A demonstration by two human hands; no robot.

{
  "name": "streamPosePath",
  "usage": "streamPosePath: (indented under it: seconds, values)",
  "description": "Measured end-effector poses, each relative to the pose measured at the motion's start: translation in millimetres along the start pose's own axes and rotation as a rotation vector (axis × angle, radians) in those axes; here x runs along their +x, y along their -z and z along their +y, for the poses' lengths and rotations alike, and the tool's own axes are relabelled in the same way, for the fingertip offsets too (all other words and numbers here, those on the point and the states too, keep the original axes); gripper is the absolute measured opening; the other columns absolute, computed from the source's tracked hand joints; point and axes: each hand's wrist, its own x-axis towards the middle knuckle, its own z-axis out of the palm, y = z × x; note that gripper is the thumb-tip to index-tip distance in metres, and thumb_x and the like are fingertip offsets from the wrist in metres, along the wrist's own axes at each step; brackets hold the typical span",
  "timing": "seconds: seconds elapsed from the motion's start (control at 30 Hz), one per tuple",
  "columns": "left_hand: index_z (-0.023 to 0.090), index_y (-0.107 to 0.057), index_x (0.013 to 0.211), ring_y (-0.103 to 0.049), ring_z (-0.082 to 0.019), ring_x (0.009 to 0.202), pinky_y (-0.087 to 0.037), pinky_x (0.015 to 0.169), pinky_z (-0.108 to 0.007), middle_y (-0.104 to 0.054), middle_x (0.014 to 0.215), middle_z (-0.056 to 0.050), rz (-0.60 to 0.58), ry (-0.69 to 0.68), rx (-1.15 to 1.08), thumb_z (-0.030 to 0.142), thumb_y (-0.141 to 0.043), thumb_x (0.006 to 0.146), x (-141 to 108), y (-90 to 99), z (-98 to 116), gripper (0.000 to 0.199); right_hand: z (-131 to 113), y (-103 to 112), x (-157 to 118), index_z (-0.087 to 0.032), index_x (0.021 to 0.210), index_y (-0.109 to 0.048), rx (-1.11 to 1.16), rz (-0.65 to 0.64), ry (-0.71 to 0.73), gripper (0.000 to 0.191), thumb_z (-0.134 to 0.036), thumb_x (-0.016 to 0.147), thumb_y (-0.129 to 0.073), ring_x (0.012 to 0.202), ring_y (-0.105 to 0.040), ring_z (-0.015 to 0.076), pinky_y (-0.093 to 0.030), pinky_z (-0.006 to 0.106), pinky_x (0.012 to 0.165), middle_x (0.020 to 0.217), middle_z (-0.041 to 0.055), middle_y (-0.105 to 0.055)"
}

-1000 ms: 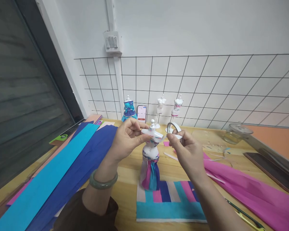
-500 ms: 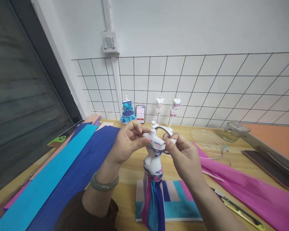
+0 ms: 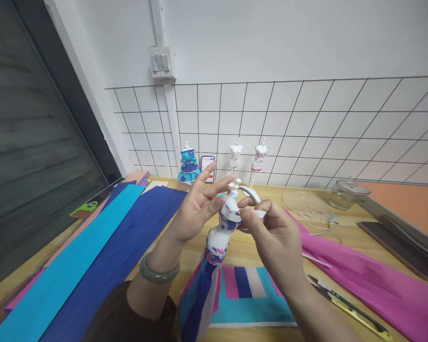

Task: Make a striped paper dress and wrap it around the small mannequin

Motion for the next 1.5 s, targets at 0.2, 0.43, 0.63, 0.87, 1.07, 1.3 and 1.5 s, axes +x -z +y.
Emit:
streamPosePath:
  seconds: [0.2,0.43,0.63,0.87,1.07,1.3,1.5]
  values:
    - [0.017,-0.064,0.091,-0.065,-0.015,0.085,-0.053,0.078,-0.029,-0.068,0.089,-0.005,0.211,-0.030,0.343,0.035,-0.059,0.086,-1.3,-10.6,9.9,0.020,10.2,7.4,3.0,-0.020,0.066,-0.048,-0.149,0.147,0.079,0.028,-0.034,0.078,-0.070,0.069,-0.061,0.0146,-0.053,0.028,0.057,0.091,0.0046,-0.064]
    - [0.023,-0.054,0.123,-0.061,-0.020,0.105,-0.051,0.091,-0.033,-0.062,0.120,-0.006,0.119,0.018,0.655,0.028,-0.073,0.073,-9.1,-31.7,11.5,0.054,25.4,16.1,10.9,-0.021,0.071,-0.046,-0.295,0.161,0.227,0.025,-0.031,0.081,-0.066,0.058,-0.057,0.0104,-0.051,0.028,0.052,0.097,0.0045,-0.063]
    - [0.022,-0.049,0.131,-0.060,-0.022,0.109,-0.050,0.095,-0.038,-0.062,0.123,-0.008,0.223,-0.050,0.755,0.024,-0.062,0.082,-8.0,-29.7,-6.8,0.050,23.6,14.5,8.6,-0.021,0.077,-0.053,-0.435,0.096,0.380,0.011,-0.022,0.087,-0.057,0.082,-0.061,0.0172,-0.052,0.030,0.061,0.096,0.0062,-0.062]
    - [0.025,-0.048,0.131,-0.063,-0.020,0.104,-0.051,0.089,-0.034,-0.065,0.119,-0.006,0.269,-0.074,0.820,0.023,-0.061,0.083,-6.5,-20.1,-9.2,0.051,13.3,15.0,6.0,-0.022,0.075,-0.054,-0.736,0.069,0.740,0.015,-0.010,0.084,-0.056,0.085,-0.060,0.0202,-0.049,0.030,0.062,0.069,0.0023,-0.057]
    - [0.024,-0.049,0.130,-0.064,-0.021,0.102,-0.051,0.089,-0.034,-0.066,0.116,-0.006,0.247,-0.059,0.755,0.028,-0.061,0.083,-5.3,-19.1,-8.5,0.049,12.0,27.6,11.5,-0.022,0.078,-0.053,-0.961,0.069,0.805,0.012,-0.017,0.083,-0.062,0.062,-0.053,0.0137,-0.042,0.027,0.052,0.077,0.0039,-0.054]
    - [0.022,-0.050,0.128,-0.062,-0.021,0.107,-0.049,0.094,-0.034,-0.063,0.122,-0.007,0.188,-0.005,0.647,0.027,-0.062,0.083,-6.6,-25.2,-6.4,0.046,6.8,35.8,22.8,-0.021,0.073,-0.053,-0.974,0.103,0.751,0.014,-0.020,0.085,-0.061,0.054,-0.044,0.0111,-0.036,0.027,0.052,0.066,-0.0010,-0.046]
    - [0.021,-0.048,0.128,-0.061,-0.021,0.109,-0.048,0.096,-0.034,-0.062,0.123,-0.008,0.132,-0.003,0.559,0.028,-0.062,0.083,-8.2,-27.6,-5.9,0.048,5.1,35.0,24.8,-0.020,0.072,-0.053,-0.880,0.073,0.651,0.016,-0.022,0.086,-0.061,0.054,-0.044,0.0116,-0.036,0.028,0.054,0.063,-0.0023,-0.043]
